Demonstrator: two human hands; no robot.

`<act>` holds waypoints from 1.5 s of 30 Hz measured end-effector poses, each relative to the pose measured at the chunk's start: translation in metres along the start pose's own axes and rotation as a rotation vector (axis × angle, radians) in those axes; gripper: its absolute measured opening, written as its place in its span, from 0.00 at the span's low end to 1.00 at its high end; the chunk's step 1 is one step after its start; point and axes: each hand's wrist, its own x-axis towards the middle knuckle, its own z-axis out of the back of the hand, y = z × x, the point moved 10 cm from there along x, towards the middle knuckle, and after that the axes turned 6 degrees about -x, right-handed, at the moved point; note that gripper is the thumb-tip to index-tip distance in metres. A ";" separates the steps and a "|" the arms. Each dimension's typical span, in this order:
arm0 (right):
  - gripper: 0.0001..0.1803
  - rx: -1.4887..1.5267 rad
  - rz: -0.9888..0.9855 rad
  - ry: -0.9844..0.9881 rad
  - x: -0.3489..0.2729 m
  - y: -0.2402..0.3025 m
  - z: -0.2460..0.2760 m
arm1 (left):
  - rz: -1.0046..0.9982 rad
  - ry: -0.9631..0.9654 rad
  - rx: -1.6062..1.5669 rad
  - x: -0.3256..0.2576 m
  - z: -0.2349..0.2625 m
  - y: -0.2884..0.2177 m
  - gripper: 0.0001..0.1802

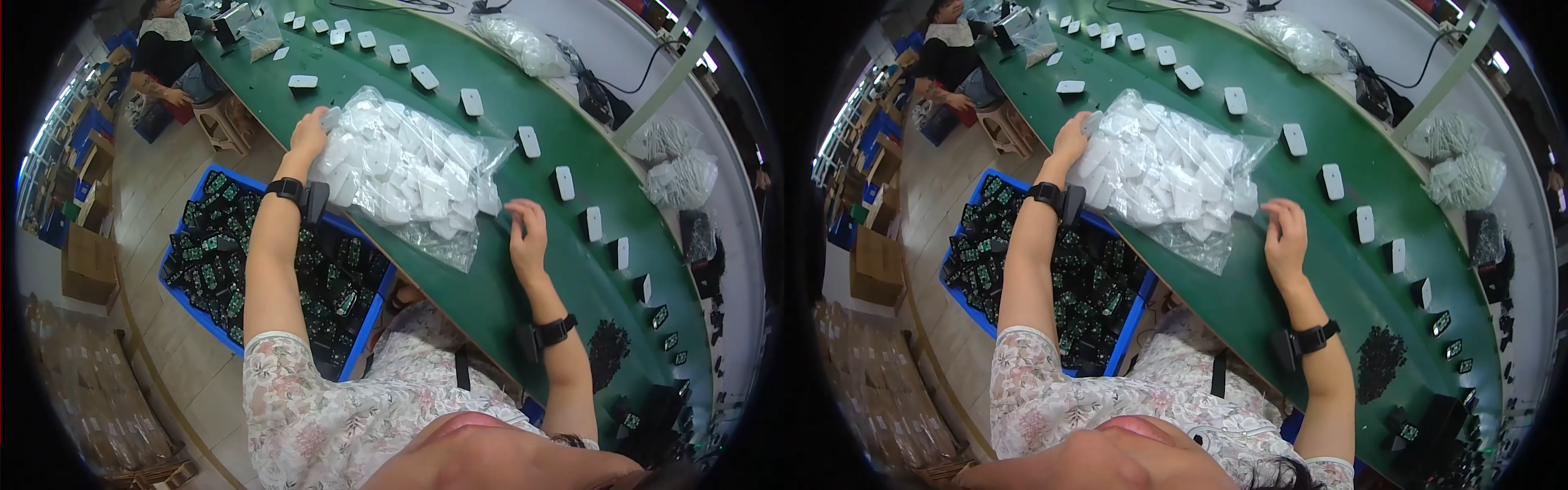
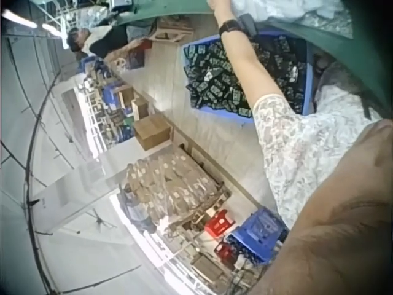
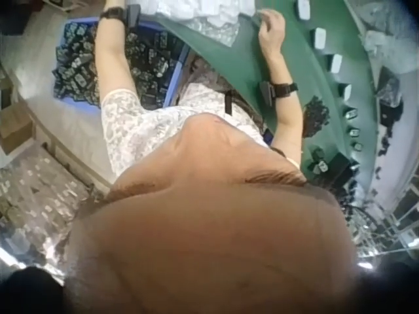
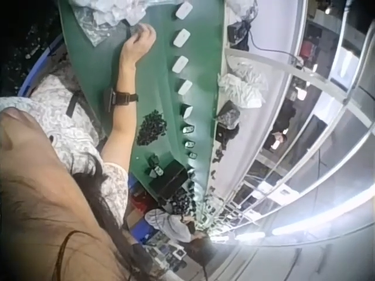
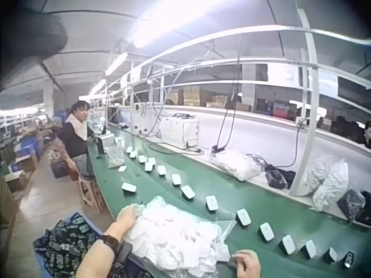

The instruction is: The person picks up a white cover, inserts a small black component into it, and presses a black housing onto the assembly. The completed unit is placed on the green workbench before the person reaches for another cover.

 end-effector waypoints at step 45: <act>0.07 -0.341 -0.189 0.324 -0.025 -0.016 -0.020 | -0.256 -0.306 0.060 0.146 0.035 0.135 0.13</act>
